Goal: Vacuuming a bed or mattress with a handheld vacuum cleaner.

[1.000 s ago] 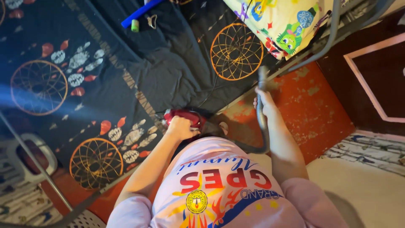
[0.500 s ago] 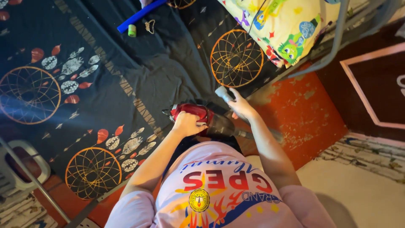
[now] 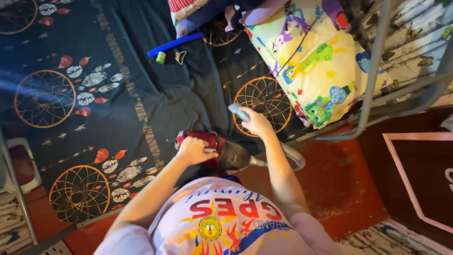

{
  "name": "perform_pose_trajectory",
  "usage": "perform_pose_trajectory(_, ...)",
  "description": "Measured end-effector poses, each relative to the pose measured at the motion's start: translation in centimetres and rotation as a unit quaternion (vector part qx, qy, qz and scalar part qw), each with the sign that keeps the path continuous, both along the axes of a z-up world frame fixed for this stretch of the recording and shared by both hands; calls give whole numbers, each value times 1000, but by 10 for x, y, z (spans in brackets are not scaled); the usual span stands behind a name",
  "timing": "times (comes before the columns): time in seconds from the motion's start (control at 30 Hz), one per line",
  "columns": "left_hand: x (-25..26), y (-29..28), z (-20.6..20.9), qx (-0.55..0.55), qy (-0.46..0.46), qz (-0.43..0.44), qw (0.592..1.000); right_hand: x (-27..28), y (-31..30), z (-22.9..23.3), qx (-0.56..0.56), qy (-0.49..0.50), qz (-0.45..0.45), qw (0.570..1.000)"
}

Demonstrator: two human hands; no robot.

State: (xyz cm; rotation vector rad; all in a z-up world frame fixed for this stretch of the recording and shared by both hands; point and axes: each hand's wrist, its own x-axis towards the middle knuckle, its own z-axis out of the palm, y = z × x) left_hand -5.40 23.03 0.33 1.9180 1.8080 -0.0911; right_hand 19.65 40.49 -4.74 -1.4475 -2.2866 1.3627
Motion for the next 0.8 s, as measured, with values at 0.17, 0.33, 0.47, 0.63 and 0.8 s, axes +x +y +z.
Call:
perform_pose_trajectory(0.17,32,44,23,-10,23,-71,997,30,3,42,-102,42,-88,990)
perform_pose_trajectory(0.33,47,64,30,-8,12,-112,994,35,4,25,-132,63,-142,979)
perform_pose_trajectory(0.47,47,66,39,5,13,-114,993,13,3,19,87,73,-91,989)
perform_pose_trajectory(0.63,28,84,30,6,-48,-92,995,-10,0,36,90,-6,-96,991)
perform_pose_trajectory(0.8,14,116,-18,6,4,-168,986,-3,-9,14,37,-50,-126,990)
